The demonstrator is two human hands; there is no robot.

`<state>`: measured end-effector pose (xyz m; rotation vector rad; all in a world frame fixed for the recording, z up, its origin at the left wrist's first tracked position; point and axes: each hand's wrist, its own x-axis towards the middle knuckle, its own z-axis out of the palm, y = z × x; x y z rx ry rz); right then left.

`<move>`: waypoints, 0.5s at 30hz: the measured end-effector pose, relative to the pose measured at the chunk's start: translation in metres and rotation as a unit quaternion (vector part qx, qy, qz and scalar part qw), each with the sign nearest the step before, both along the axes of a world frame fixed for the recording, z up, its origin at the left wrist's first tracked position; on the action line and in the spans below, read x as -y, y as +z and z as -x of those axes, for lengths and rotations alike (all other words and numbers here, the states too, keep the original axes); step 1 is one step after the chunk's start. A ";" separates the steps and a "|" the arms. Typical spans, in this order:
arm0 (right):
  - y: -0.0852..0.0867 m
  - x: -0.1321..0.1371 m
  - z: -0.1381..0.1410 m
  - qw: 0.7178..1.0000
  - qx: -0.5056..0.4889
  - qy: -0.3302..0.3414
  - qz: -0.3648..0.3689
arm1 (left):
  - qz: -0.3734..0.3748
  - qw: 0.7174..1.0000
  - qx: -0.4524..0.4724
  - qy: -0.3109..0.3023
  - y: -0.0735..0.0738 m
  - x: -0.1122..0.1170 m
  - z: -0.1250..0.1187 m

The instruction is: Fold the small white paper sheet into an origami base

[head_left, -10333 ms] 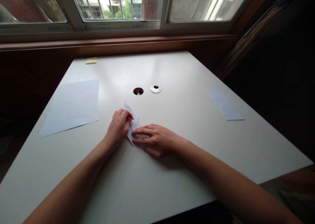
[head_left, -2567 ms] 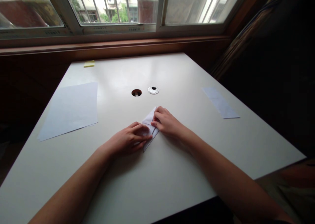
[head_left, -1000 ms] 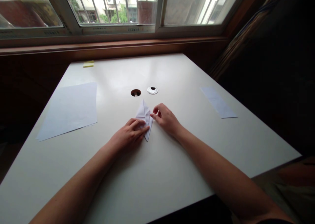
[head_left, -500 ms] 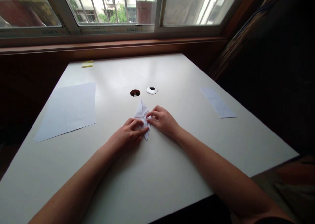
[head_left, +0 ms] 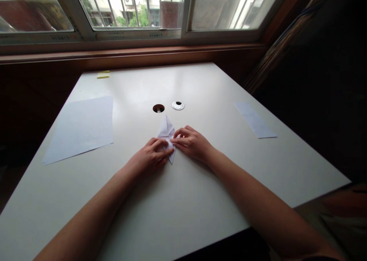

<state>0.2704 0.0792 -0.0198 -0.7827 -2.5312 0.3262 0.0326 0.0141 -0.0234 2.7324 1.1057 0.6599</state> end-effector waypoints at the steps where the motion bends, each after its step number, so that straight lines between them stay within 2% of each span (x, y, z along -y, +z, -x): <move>1: 0.001 0.000 0.000 1.000 0.008 0.000 -0.004 | 0.003 1.000 0.004 -0.006 0.001 0.000 0.001; 8: 0.004 0.000 0.001 0.999 0.027 -0.002 -0.017 | 0.042 0.996 0.018 -0.078 0.011 0.001 0.007; 15: 0.003 -0.001 0.000 0.999 0.026 -0.005 -0.019 | 0.062 0.991 0.014 -0.114 0.015 0.001 0.011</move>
